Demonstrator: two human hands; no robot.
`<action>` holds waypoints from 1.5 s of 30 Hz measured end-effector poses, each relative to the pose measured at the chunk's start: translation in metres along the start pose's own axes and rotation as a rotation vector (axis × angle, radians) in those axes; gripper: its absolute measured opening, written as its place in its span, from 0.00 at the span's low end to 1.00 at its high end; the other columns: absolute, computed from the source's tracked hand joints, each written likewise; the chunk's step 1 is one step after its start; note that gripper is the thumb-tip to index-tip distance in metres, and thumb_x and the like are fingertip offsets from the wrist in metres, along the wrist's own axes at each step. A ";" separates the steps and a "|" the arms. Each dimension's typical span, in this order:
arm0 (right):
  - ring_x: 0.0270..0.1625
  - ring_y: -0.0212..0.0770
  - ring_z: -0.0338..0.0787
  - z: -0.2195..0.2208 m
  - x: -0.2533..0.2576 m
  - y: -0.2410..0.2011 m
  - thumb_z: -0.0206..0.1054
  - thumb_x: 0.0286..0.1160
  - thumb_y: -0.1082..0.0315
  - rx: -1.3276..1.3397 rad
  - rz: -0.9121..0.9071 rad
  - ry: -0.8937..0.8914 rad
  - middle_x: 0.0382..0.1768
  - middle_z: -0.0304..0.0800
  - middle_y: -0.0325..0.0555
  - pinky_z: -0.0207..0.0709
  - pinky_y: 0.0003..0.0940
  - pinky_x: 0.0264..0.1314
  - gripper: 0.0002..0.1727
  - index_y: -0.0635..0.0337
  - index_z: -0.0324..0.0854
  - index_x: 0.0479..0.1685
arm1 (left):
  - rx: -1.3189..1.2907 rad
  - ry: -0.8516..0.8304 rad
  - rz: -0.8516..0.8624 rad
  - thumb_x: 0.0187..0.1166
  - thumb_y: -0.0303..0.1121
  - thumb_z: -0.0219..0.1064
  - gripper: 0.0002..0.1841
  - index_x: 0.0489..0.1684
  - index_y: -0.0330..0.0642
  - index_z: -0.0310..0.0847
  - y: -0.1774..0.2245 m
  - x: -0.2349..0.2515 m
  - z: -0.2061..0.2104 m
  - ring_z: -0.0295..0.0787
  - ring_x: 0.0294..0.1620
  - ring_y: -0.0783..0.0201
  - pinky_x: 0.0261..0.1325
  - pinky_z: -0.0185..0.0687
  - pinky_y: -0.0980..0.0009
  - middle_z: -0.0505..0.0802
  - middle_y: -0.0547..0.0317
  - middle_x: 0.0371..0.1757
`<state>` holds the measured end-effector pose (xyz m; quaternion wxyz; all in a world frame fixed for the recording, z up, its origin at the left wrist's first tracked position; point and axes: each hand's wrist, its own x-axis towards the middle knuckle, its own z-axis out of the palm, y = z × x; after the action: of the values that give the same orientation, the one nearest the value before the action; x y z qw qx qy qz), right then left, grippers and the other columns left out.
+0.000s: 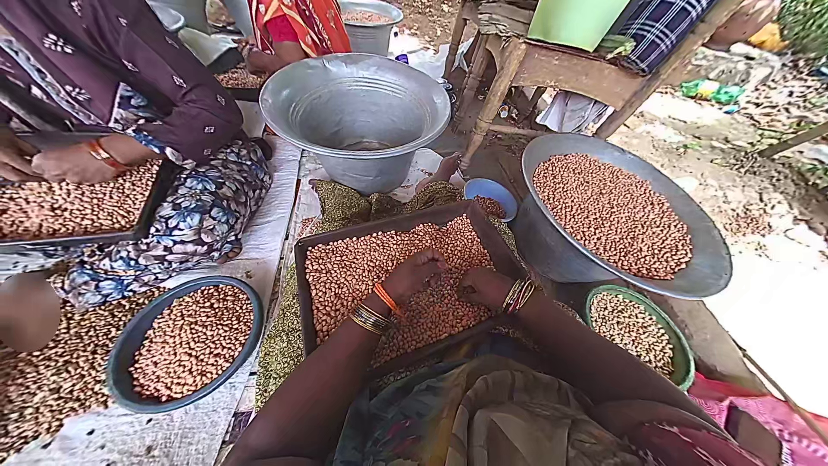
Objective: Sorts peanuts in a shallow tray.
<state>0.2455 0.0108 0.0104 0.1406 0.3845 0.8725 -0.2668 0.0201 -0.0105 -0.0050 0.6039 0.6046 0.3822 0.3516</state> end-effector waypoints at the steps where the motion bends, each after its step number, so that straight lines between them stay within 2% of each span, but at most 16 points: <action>1: 0.66 0.65 0.86 0.001 0.000 -0.002 0.64 0.84 0.67 -0.027 0.022 -0.008 0.57 0.90 0.67 0.72 0.62 0.75 0.15 0.69 0.89 0.57 | -0.304 0.070 0.003 0.89 0.27 0.48 0.09 0.44 0.42 0.75 0.000 -0.001 -0.002 0.70 0.16 0.79 0.20 0.64 0.84 0.80 0.70 0.21; 4: 0.67 0.67 0.86 0.005 0.002 -0.008 0.65 0.82 0.66 -0.092 0.090 -0.016 0.59 0.89 0.67 0.75 0.67 0.70 0.15 0.67 0.87 0.57 | -0.564 0.154 -0.001 0.91 0.37 0.39 0.19 0.31 0.52 0.75 0.002 -0.002 -0.012 0.69 0.15 0.78 0.18 0.63 0.83 0.83 0.69 0.24; 6: 0.67 0.67 0.86 0.005 0.003 -0.015 0.64 0.82 0.65 -0.122 0.137 -0.033 0.59 0.89 0.66 0.77 0.70 0.65 0.15 0.67 0.87 0.56 | -0.484 0.161 -0.058 0.93 0.37 0.40 0.23 0.22 0.51 0.74 0.005 -0.003 -0.013 0.67 0.14 0.79 0.17 0.60 0.84 0.83 0.69 0.22; 10: 0.61 0.68 0.88 0.002 0.003 -0.024 0.65 0.79 0.59 -0.125 0.234 -0.032 0.54 0.89 0.67 0.77 0.73 0.58 0.19 0.68 0.85 0.53 | -0.173 0.042 -0.137 0.93 0.34 0.49 0.23 0.17 0.49 0.72 0.007 -0.004 -0.009 0.65 0.13 0.81 0.17 0.58 0.84 0.77 0.74 0.15; 12: 0.57 0.64 0.89 -0.007 -0.001 -0.020 0.66 0.81 0.61 0.011 0.230 0.042 0.51 0.90 0.65 0.78 0.67 0.60 0.18 0.68 0.87 0.53 | 0.141 -0.022 -0.113 0.93 0.34 0.53 0.18 0.26 0.42 0.78 0.009 -0.004 -0.010 0.63 0.14 0.82 0.20 0.59 0.84 0.76 0.74 0.16; 13: 0.47 0.54 0.87 -0.011 -0.005 -0.012 0.65 0.80 0.65 0.180 0.191 0.134 0.43 0.89 0.60 0.78 0.55 0.55 0.14 0.70 0.87 0.49 | 0.349 -0.053 -0.097 0.92 0.34 0.55 0.15 0.36 0.37 0.83 0.011 -0.003 -0.011 0.66 0.18 0.78 0.25 0.63 0.80 0.77 0.69 0.21; 15: 0.31 0.31 0.82 -0.015 -0.015 0.008 0.60 0.81 0.74 0.675 0.124 0.297 0.30 0.83 0.42 0.78 0.29 0.40 0.07 0.69 0.82 0.41 | 0.707 -0.152 -0.134 0.92 0.33 0.56 0.14 0.55 0.33 0.84 0.018 0.000 -0.012 0.84 0.42 0.59 0.53 0.80 0.57 0.89 0.49 0.44; 16: 0.29 0.30 0.86 -0.017 -0.021 0.017 0.56 0.82 0.77 0.926 0.089 0.327 0.29 0.85 0.38 0.83 0.27 0.38 0.06 0.66 0.78 0.40 | 0.816 -0.194 -0.180 0.91 0.34 0.56 0.15 0.61 0.33 0.83 0.020 0.001 -0.011 0.88 0.56 0.48 0.64 0.80 0.44 0.91 0.42 0.54; 18: 0.34 0.34 0.92 -0.017 -0.032 0.033 0.51 0.80 0.79 1.140 0.019 0.307 0.34 0.91 0.40 0.87 0.30 0.42 0.08 0.61 0.73 0.48 | 1.000 -0.237 -0.286 0.92 0.37 0.54 0.18 0.70 0.38 0.80 0.023 0.001 -0.005 0.86 0.69 0.37 0.70 0.75 0.31 0.89 0.36 0.66; 21: 0.35 0.29 0.82 -0.014 -0.043 0.040 0.63 0.74 0.79 0.732 0.088 0.240 0.38 0.84 0.41 0.79 0.27 0.42 0.11 0.69 0.79 0.54 | 1.149 -0.248 -0.389 0.94 0.39 0.51 0.19 0.74 0.41 0.79 0.028 0.001 0.005 0.85 0.70 0.32 0.68 0.75 0.28 0.88 0.35 0.68; 23: 0.42 0.43 0.85 -0.013 -0.043 0.036 0.70 0.74 0.74 0.313 0.137 0.136 0.42 0.89 0.54 0.78 0.42 0.53 0.10 0.72 0.86 0.50 | 1.187 -0.245 -0.408 0.94 0.38 0.51 0.19 0.73 0.40 0.79 0.029 0.003 0.009 0.85 0.69 0.31 0.66 0.76 0.28 0.89 0.34 0.66; 26: 0.63 0.66 0.88 -0.008 -0.036 0.020 0.67 0.80 0.70 -0.072 0.218 -0.087 0.55 0.91 0.68 0.74 0.65 0.70 0.13 0.69 0.90 0.53 | 1.233 -0.242 -0.414 0.93 0.35 0.51 0.18 0.71 0.39 0.79 0.027 0.004 0.016 0.86 0.68 0.30 0.64 0.77 0.28 0.89 0.34 0.65; 31: 0.66 0.66 0.87 -0.005 -0.036 0.015 0.65 0.82 0.68 -0.103 0.309 -0.096 0.58 0.90 0.66 0.76 0.68 0.67 0.13 0.67 0.89 0.55 | 1.286 -0.253 -0.436 0.91 0.29 0.52 0.16 0.69 0.35 0.78 0.032 0.001 0.021 0.87 0.65 0.28 0.60 0.79 0.28 0.89 0.31 0.63; 36: 0.67 0.63 0.86 -0.012 -0.048 0.023 0.64 0.82 0.72 -0.032 0.238 0.051 0.60 0.88 0.66 0.74 0.62 0.74 0.13 0.69 0.88 0.57 | 1.303 -0.261 -0.438 0.90 0.27 0.52 0.16 0.70 0.35 0.77 0.034 0.001 0.021 0.87 0.63 0.28 0.59 0.80 0.28 0.89 0.30 0.62; 40: 0.68 0.66 0.86 -0.013 -0.047 0.015 0.63 0.83 0.70 -0.157 0.328 -0.039 0.64 0.86 0.65 0.77 0.69 0.67 0.13 0.65 0.89 0.57 | 1.312 -0.247 -0.468 0.90 0.25 0.50 0.17 0.71 0.36 0.77 0.035 0.001 0.031 0.86 0.65 0.27 0.60 0.80 0.28 0.88 0.30 0.63; 45: 0.64 0.71 0.87 -0.009 -0.039 0.002 0.63 0.83 0.66 -0.256 0.381 -0.127 0.59 0.88 0.68 0.78 0.73 0.59 0.14 0.66 0.88 0.55 | 1.223 -0.213 -0.390 0.91 0.28 0.49 0.17 0.70 0.35 0.76 0.033 0.001 0.025 0.87 0.66 0.30 0.62 0.80 0.29 0.88 0.31 0.64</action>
<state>0.2727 -0.0067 0.0348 0.2905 0.5039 0.8002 -0.1464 0.0439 -0.0201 0.0271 0.2379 0.7904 0.5542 -0.1071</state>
